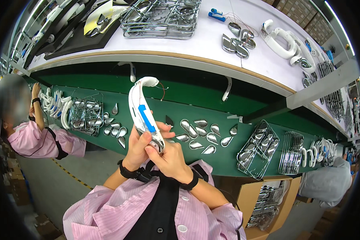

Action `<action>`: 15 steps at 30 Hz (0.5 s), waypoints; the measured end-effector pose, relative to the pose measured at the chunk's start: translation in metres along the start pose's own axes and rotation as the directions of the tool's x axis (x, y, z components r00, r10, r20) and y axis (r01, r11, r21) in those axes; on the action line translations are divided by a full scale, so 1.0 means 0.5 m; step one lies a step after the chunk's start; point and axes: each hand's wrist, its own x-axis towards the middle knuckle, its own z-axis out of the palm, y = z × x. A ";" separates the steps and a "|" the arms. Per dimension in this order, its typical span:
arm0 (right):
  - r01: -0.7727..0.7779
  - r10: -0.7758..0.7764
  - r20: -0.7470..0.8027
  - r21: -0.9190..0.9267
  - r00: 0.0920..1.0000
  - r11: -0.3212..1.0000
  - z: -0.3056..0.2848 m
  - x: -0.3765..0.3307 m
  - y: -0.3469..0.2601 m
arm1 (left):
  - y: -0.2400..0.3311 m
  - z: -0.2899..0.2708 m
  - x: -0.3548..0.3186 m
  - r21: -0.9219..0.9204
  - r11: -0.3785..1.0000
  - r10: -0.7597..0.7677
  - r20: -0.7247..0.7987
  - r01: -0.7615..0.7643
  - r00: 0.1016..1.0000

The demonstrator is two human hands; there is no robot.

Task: Assembling and inspecting small metallic and plastic components on a production line.

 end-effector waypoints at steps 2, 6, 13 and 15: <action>0.141 -0.133 -0.058 0.164 0.989 0.976 0.007 0.005 0.033 | 0.001 -0.003 0.003 0.049 0.999 0.006 0.016 -0.006 1.000; -0.104 0.103 -0.023 -0.095 0.994 0.990 -0.043 0.003 0.029 | -0.017 -0.031 0.008 0.052 0.995 0.077 0.058 -0.080 0.995; 0.273 -0.282 -0.213 -0.069 0.935 0.960 -0.057 0.034 -0.042 | -0.021 0.008 0.001 0.036 0.997 -0.066 0.042 0.065 0.997; 0.112 -0.100 -0.152 0.070 0.983 0.991 -0.058 0.026 -0.035 | -0.004 0.006 -0.001 0.062 0.992 -0.117 0.100 0.111 0.988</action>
